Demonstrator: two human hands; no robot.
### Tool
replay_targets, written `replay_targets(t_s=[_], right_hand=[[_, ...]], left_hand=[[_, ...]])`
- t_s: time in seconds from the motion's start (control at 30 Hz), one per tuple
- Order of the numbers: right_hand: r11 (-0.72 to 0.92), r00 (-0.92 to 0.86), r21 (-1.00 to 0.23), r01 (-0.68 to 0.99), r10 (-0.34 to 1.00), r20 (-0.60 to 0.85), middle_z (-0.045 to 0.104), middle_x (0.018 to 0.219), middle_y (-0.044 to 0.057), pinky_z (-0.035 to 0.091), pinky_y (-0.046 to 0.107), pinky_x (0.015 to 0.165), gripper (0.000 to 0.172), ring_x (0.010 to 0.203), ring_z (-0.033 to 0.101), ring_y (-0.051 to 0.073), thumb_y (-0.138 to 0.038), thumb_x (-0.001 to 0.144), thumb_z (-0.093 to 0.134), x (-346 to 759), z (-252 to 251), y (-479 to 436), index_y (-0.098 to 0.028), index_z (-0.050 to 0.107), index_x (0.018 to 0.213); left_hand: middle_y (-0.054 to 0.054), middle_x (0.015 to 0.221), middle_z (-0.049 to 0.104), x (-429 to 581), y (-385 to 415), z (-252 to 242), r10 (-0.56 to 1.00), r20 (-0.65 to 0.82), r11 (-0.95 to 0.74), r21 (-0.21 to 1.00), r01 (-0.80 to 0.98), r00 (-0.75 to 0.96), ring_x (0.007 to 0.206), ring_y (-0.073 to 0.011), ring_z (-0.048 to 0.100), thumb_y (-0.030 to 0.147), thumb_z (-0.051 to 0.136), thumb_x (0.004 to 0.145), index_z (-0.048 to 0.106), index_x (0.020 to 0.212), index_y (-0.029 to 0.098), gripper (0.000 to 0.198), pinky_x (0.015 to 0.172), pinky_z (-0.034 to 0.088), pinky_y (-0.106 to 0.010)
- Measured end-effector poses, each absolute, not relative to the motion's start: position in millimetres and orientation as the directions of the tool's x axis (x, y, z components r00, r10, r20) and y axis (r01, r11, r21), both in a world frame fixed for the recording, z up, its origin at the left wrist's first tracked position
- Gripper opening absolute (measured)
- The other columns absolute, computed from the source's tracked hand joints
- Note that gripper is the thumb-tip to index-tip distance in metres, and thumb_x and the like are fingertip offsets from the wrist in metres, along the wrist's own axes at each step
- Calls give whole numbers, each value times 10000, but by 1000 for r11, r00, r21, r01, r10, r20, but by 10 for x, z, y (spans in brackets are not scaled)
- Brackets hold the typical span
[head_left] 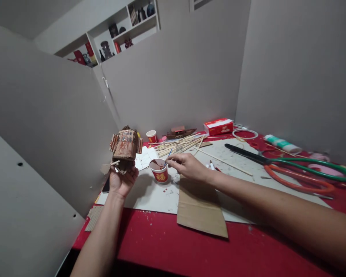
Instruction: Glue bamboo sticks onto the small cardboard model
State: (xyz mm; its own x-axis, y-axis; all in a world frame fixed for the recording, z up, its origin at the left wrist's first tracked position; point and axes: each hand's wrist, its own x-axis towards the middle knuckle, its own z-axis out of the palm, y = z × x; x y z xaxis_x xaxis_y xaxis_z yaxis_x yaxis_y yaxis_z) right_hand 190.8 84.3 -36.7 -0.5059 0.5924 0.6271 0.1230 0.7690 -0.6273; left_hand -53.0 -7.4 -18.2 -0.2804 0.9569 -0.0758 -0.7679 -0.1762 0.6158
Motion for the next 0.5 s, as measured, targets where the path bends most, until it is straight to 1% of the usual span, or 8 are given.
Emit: replay_targets(t_s=[0.1,0.23,0.3,0.43,0.5], right_hand=[[745,-498,-657,119,617,610,582,549,-8,384,269,550,236,517,511,130,-319,892,527,1919,-340,847,-184,684,779],[714,-460,-696,75,644,612,588,570,-9,391,261,544,246,512,515,120,-329,884,521,1933,-315,857,-187,660,739],[708,-455,-703,68,649,610,605,589,-4,390,256,537,241,516,519,118,-322,880,524,1920,-335,862,-187,663,736],[701,-500,-709,80,643,579,635,597,5,392,253,529,228,517,524,119,-302,875,538,1877,-391,865,-178,692,762],[694,-508,-717,66,642,574,641,603,5,395,253,519,232,500,517,114,-310,876,539,1870,-395,865,-175,696,771]], left_hand=[[-125,758,707,-550,-67,-207,957,-81,-167,631,-758,-278,615,-181,633,568,587,850,686,848,117,462,659,581,-349],[-113,756,704,-572,-53,-221,956,-68,-176,647,-742,-286,629,-185,627,550,613,835,683,844,136,421,671,579,-360],[-115,763,704,-571,-49,-216,952,-60,-191,651,-734,-301,638,-187,629,545,584,855,681,846,138,419,669,578,-359],[-129,770,703,-549,-52,-195,946,-65,-201,653,-730,-318,634,-181,631,544,506,898,683,862,124,457,656,576,-345],[-126,767,704,-542,-59,-187,941,-76,-202,656,-727,-330,628,-179,632,545,502,899,683,860,124,460,652,578,-343]])
